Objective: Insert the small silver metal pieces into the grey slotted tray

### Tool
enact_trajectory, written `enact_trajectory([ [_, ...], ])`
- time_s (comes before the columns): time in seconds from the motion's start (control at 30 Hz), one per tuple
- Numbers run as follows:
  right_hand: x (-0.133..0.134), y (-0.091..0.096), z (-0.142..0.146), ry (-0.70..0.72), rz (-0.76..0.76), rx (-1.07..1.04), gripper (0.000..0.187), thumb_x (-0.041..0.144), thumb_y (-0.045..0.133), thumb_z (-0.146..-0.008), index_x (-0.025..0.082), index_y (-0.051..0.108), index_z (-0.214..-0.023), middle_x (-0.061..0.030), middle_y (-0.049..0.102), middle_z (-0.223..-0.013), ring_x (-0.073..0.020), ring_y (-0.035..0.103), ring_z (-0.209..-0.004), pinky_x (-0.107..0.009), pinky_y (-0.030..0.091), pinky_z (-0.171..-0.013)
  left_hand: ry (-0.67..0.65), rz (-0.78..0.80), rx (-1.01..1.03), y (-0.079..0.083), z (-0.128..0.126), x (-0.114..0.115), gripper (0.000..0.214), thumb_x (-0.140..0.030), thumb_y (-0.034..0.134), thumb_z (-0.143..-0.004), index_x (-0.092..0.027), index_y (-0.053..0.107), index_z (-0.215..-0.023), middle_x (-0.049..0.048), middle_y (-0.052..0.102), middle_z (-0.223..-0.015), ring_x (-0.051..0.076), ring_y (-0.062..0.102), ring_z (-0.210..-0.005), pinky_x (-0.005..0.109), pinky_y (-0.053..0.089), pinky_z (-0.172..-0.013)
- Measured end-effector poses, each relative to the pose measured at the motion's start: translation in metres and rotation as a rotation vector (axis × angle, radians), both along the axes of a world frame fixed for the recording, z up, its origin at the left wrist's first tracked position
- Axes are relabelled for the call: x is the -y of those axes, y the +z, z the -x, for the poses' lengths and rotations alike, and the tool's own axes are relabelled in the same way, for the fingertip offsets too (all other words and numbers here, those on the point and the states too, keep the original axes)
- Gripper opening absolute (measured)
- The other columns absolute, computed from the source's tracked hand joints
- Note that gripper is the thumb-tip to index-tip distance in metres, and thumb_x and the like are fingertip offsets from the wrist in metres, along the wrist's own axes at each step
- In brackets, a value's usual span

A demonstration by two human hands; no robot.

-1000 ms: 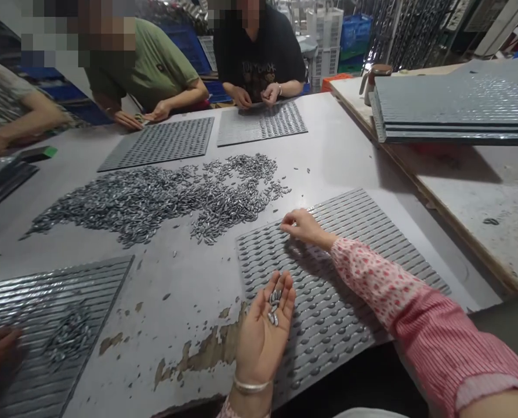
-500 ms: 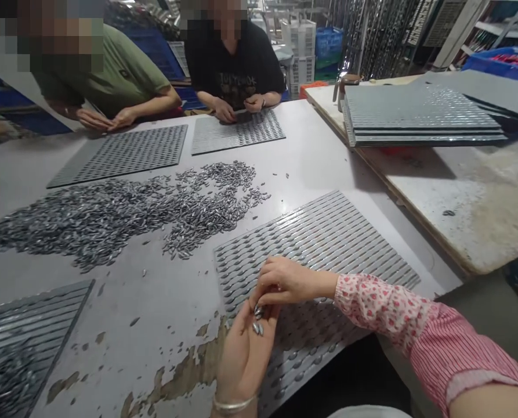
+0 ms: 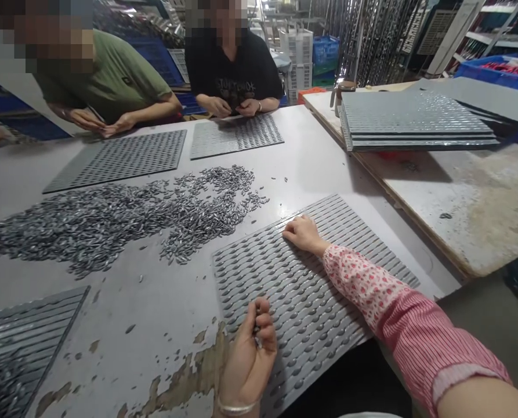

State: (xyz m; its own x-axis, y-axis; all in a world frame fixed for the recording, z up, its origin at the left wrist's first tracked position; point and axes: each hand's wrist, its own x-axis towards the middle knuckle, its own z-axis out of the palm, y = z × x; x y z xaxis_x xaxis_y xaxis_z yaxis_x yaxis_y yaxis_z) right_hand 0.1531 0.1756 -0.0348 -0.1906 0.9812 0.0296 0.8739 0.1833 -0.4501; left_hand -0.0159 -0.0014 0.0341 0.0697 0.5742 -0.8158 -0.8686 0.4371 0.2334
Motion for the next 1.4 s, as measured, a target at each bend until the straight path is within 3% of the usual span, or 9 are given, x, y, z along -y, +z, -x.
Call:
enact_trajectory([
  [0.13, 0.003, -0.001, 0.006, -0.048, -0.048, 0.028, 0.012, 0.03, 0.062, -0.081, 0.019, 0.066, -0.079, -0.0048, 0.061, -0.085, -0.0212, 0.045, -0.089, -0.029, 0.032, -0.076, -0.045, -0.141, 0.071, -0.005, 0.0, 0.003, 0.022, -0.021, 0.037, -0.093, -0.013, 0.056, -0.087, -0.0026, 0.046, -0.063, 0.002, 0.04, -0.041, 0.015, 0.039, -0.037],
  [0.3, 0.002, -0.006, 0.001, -0.049, -0.11, -0.032, 0.01, 0.028, 0.065, -0.08, 0.018, 0.064, -0.079, -0.0038, 0.06, -0.082, -0.0195, 0.045, -0.084, -0.028, 0.032, -0.076, -0.038, -0.159, -0.02, -0.006, 0.0, 0.005, 0.024, -0.011, 0.041, -0.09, -0.012, 0.056, -0.109, 0.0068, 0.057, -0.086, 0.007, 0.054, -0.06, 0.02, 0.049, -0.051],
  [0.53, 0.0, -0.011, -0.014, 0.12, -0.11, -0.064, 0.01, 0.028, 0.071, -0.078, 0.019, 0.069, -0.074, -0.0025, 0.06, -0.078, -0.0178, 0.047, -0.083, -0.028, 0.033, -0.079, -0.022, -0.108, -0.068, -0.007, -0.002, 0.004, 0.017, -0.005, 0.044, -0.087, -0.01, 0.059, -0.094, 0.0107, 0.061, -0.1, 0.006, 0.057, -0.065, 0.016, 0.051, -0.053],
  [0.8, 0.006, -0.001, -0.009, 0.1, -0.085, -0.171, 0.008, 0.023, 0.069, -0.078, 0.017, 0.067, -0.073, -0.0026, 0.061, -0.077, -0.0174, 0.049, -0.082, -0.029, 0.035, -0.08, -0.006, -0.19, -0.08, -0.017, -0.008, 0.003, 0.016, -0.006, 0.052, -0.084, -0.012, 0.063, -0.093, 0.0033, 0.059, -0.081, 0.006, 0.057, -0.063, 0.016, 0.052, -0.056],
  [0.87, 0.021, 0.011, -0.003, 0.173, 0.009, -0.367, 0.01, 0.023, 0.065, -0.081, 0.015, 0.065, -0.074, -0.002, 0.061, -0.075, -0.0152, 0.051, -0.077, -0.027, 0.038, -0.074, 0.001, -0.184, -0.088, -0.017, -0.009, 0.002, 0.01, -0.007, 0.055, -0.082, -0.012, 0.063, -0.085, 0.0025, 0.059, -0.078, 0.006, 0.056, -0.061, 0.015, 0.05, -0.052],
  [0.97, 0.05, 0.033, 0.007, 0.472, 0.324, -0.664, 0.021, 0.035, 0.06, -0.085, 0.015, 0.064, -0.083, -0.0012, 0.061, -0.076, -0.0124, 0.053, -0.069, -0.023, 0.041, -0.063, 0.025, -0.151, -0.119, -0.017, -0.01, -0.001, 0.007, -0.007, 0.057, -0.08, -0.013, 0.061, -0.077, 0.0015, 0.06, -0.075, 0.006, 0.056, -0.058, 0.014, 0.049, -0.049],
  [1.07, 0.077, 0.048, 0.018, 0.628, 0.481, -0.801, 0.025, 0.04, 0.064, -0.082, 0.015, 0.063, -0.088, -0.0016, 0.061, -0.08, -0.0127, 0.055, -0.073, -0.023, 0.043, -0.066, 0.048, -0.144, -0.171, -0.018, -0.01, -0.003, 0.011, -0.005, 0.057, -0.08, -0.014, 0.062, -0.079, 0.0011, 0.061, -0.077, 0.006, 0.059, -0.062, 0.015, 0.052, -0.054],
  [1.27, 0.073, 0.038, 0.027, 0.406, 0.556, -1.082, 0.025, 0.038, 0.064, -0.082, 0.014, 0.059, -0.086, -0.0042, 0.063, -0.084, -0.0135, 0.058, -0.075, -0.024, 0.047, -0.065, -0.006, -0.209, -0.171, -0.01, -0.008, -0.003, 0.022, -0.012, 0.047, -0.088, -0.015, 0.062, -0.104, 0.0107, 0.063, -0.108, 0.016, 0.063, -0.094, 0.028, 0.056, -0.079],
  [1.4, 0.028, 0.02, 0.013, 0.149, 0.336, -1.109, 0.017, 0.03, 0.064, -0.08, 0.015, 0.057, -0.084, -0.0038, 0.065, -0.085, -0.0128, 0.059, -0.074, -0.023, 0.046, -0.065, 0.0, -0.139, -0.149, -0.001, -0.004, -0.003, 0.023, -0.009, 0.04, -0.09, -0.013, 0.058, -0.104, 0.0149, 0.061, -0.114, 0.014, 0.065, -0.086, 0.023, 0.057, -0.069],
])
